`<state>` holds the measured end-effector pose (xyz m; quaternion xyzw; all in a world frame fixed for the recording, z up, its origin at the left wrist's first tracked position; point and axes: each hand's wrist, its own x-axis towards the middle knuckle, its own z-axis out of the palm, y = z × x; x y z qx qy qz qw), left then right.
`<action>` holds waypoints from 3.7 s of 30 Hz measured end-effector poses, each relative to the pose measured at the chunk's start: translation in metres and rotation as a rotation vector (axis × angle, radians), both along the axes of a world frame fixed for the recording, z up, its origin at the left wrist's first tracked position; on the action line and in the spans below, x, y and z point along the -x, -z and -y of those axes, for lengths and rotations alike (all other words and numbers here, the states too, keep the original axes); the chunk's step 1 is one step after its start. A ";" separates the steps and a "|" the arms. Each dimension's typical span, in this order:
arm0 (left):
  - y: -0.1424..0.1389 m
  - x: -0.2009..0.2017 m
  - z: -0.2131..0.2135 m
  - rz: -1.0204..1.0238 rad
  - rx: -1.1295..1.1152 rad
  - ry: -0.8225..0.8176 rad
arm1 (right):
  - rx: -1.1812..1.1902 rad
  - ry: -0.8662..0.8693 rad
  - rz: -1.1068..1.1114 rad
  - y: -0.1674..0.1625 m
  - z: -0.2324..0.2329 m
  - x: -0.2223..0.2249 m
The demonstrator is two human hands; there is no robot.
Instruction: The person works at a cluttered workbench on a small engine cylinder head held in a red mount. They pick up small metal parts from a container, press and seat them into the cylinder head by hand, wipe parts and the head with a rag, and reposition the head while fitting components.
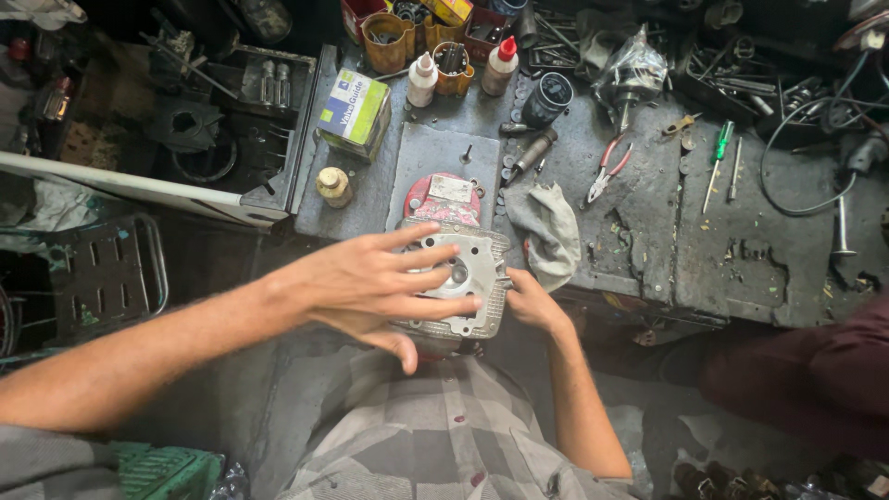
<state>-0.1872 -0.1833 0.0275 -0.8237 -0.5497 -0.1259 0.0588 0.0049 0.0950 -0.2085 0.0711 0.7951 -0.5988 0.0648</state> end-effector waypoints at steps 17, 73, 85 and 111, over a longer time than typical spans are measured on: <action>0.007 -0.051 0.053 0.763 -0.315 -0.389 | -0.963 0.596 -0.159 0.000 -0.034 -0.007; 0.154 -0.196 -0.183 2.054 -0.004 -0.072 | 0.473 0.771 -0.385 -0.102 -0.041 -0.034; 0.213 -0.187 -0.259 2.575 -0.356 -0.080 | 0.021 0.167 -0.773 -0.069 -0.052 -0.033; 0.154 -0.235 -0.344 2.926 -0.812 -0.123 | 0.152 -0.130 -0.714 -0.104 -0.225 -0.005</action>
